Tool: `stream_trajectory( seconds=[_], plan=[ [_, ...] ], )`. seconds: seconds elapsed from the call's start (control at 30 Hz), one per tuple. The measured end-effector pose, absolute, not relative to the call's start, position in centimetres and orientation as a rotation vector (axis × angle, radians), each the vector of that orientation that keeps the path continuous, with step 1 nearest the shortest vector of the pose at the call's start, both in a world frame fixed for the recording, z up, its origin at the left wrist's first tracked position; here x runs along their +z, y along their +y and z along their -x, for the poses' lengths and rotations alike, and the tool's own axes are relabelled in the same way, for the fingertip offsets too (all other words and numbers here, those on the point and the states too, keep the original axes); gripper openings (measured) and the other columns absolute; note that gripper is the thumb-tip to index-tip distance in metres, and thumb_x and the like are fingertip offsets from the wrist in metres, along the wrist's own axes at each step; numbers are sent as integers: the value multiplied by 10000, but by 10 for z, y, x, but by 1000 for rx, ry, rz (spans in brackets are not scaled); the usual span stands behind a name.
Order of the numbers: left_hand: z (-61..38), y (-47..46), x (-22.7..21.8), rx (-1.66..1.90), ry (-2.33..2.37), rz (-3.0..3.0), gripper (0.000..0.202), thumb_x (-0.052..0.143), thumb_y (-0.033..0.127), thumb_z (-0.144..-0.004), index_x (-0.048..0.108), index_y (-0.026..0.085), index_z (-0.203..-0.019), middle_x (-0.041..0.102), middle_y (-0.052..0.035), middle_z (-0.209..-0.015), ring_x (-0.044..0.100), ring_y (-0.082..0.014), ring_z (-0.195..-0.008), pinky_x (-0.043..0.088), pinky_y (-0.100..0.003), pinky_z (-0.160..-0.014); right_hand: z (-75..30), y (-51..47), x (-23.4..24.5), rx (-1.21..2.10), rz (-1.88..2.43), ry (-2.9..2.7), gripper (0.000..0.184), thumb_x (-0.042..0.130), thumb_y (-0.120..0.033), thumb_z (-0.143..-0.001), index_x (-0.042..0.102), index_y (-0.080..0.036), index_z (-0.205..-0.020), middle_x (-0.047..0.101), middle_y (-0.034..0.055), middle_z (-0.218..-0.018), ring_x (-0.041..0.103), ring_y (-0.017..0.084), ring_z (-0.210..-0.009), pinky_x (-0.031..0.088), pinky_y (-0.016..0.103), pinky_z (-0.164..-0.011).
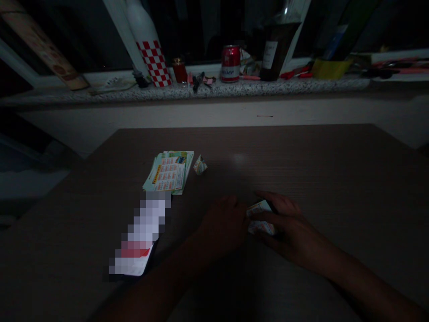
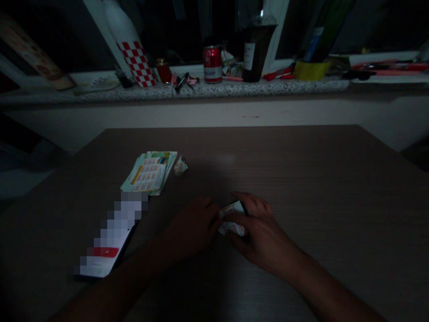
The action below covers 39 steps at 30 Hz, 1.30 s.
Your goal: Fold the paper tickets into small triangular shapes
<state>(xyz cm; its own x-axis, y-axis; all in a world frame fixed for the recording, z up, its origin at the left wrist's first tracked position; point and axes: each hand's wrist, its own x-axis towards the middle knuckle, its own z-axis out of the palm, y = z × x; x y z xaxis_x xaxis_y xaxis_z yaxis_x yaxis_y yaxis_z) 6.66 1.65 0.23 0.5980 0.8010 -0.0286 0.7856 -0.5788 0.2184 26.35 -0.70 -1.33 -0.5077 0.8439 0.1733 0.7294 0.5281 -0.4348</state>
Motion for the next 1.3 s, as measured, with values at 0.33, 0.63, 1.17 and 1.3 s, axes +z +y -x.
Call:
stream_trajectory(
  seconds=[0.33,0.63,1.17,1.3],
  plan=[
    [-67,12,2,93,1346,-2627,198,433,275,-933,584,150,-958,593,-93,-988,554,-232,-906,453,-369,-792,-261,-7,-15,413,1314,-2389,313,626,-203,-810,648,-300,-1107,465,101,-1386,403,302,-1295,351,523,-1010],
    [-69,5,2,113,1457,-2578,301,517,433,-863,573,160,-976,581,-105,-1037,530,-276,-978,430,-429,-849,-262,-6,-17,405,1277,-2367,362,636,-184,-794,632,-309,-1134,484,93,-1375,417,305,-1290,356,523,-1007],
    [-70,6,4,94,1478,-2544,327,534,453,-857,589,152,-972,587,-115,-1040,531,-288,-992,429,-436,-852,-265,-6,-16,453,1275,-2402,340,616,-226,-830,633,-321,-1156,464,86,-1396,394,300,-1317,350,531,-1023],
    [-70,6,4,86,1480,-2535,332,533,459,-858,590,152,-972,589,-113,-1038,533,-287,-988,429,-439,-851,-265,-5,-16,443,1270,-2390,355,635,-215,-804,643,-316,-1144,484,85,-1381,420,309,-1298,361,534,-1013]
  ],
)
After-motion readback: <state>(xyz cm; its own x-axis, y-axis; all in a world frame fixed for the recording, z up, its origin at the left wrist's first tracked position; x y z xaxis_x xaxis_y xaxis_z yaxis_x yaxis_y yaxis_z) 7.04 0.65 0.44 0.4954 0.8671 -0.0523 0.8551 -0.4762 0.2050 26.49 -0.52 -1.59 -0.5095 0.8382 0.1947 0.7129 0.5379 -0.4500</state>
